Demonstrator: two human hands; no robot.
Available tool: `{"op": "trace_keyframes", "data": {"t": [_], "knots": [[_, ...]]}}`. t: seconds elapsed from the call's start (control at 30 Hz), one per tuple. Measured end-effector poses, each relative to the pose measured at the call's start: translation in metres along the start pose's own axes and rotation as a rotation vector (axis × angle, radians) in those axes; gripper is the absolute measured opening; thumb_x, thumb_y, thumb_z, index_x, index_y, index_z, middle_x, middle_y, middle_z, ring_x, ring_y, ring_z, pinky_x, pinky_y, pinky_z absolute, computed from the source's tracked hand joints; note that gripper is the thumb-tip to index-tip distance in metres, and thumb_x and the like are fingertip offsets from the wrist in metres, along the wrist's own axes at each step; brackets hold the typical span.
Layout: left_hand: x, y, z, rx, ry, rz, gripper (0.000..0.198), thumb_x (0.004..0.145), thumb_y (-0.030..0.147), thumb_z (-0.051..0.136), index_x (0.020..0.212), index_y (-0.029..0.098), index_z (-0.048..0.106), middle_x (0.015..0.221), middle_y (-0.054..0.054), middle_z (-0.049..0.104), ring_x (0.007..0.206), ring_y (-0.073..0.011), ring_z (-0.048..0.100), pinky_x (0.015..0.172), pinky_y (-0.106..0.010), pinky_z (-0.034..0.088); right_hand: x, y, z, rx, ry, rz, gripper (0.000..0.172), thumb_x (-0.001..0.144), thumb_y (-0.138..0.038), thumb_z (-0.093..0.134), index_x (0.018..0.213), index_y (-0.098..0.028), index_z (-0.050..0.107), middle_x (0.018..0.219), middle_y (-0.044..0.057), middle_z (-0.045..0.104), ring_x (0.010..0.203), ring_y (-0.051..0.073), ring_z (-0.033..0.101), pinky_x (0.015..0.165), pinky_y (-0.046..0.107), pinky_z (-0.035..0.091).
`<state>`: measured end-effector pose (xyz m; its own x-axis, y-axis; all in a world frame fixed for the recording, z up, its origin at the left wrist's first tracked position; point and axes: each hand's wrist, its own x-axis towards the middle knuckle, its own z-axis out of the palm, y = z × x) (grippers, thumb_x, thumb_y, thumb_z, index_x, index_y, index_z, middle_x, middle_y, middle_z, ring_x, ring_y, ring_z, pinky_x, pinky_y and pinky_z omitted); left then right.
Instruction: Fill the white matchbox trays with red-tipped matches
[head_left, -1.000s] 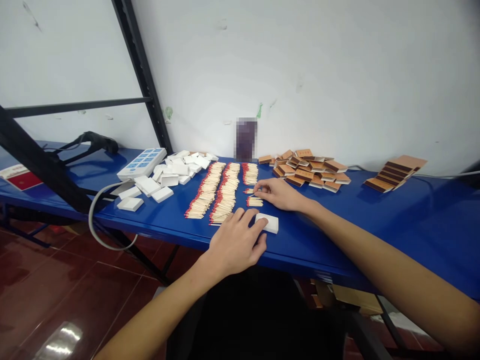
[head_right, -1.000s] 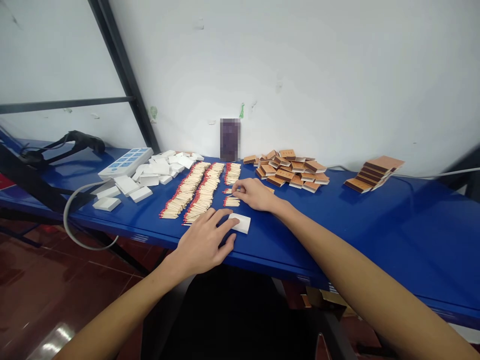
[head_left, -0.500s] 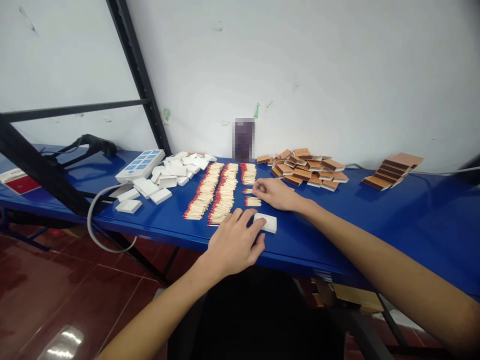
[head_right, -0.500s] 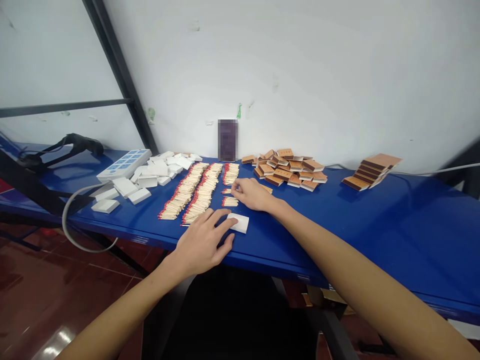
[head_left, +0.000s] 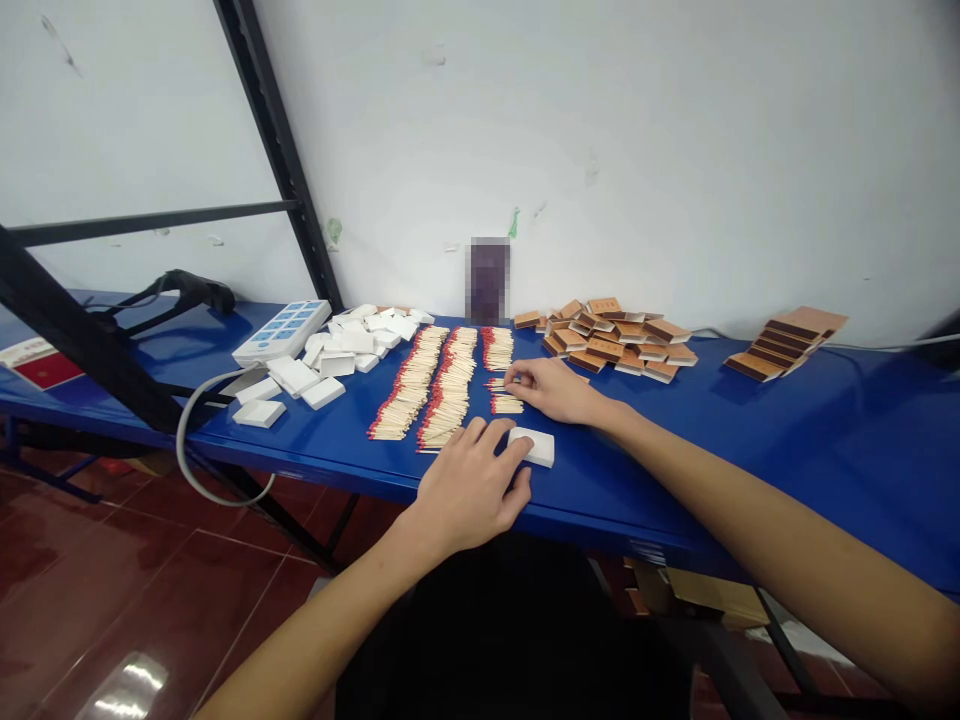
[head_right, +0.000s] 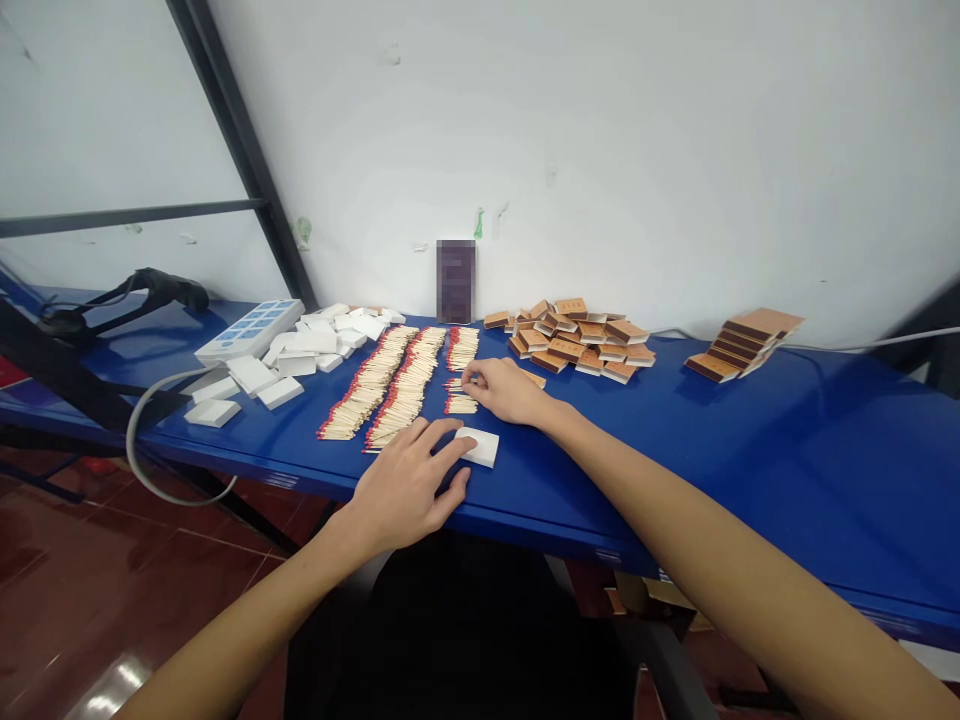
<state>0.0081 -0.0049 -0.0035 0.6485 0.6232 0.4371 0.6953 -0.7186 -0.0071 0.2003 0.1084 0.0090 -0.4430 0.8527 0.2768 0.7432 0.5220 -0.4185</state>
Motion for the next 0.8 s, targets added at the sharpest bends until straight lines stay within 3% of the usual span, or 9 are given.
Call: {"op": "trace_keyframes", "data": {"t": [0.37,0.8], "knots": [[-0.0001,-0.0004,-0.001,0.002,-0.009,-0.001,0.029,0.096,0.029,0.044,0.119,0.018,0.057,0.125,-0.01,0.056,0.105,-0.0273,0.051,0.091,-0.045,0.05,-0.0028,-0.002,-0.0033,0.018,-0.01,0.042,0.015,0.082,-0.026,0.054,0.082,-0.018,0.067,0.061,-0.002,0.058,0.057,0.013,0.05,0.06,0.026,0.034],[-0.0006,0.0003,-0.0011,-0.008,-0.008,0.001,0.029,0.096,0.029,0.043,0.119,0.018,0.057,0.125,-0.011,0.056,0.106,-0.0275,0.051,0.09,-0.045,0.049,-0.004,-0.0051,-0.002,0.005,0.04,0.034,0.02,0.083,-0.025,0.052,0.088,-0.016,0.069,0.054,-0.003,0.052,0.052,0.012,0.044,0.059,0.025,0.032]]}}
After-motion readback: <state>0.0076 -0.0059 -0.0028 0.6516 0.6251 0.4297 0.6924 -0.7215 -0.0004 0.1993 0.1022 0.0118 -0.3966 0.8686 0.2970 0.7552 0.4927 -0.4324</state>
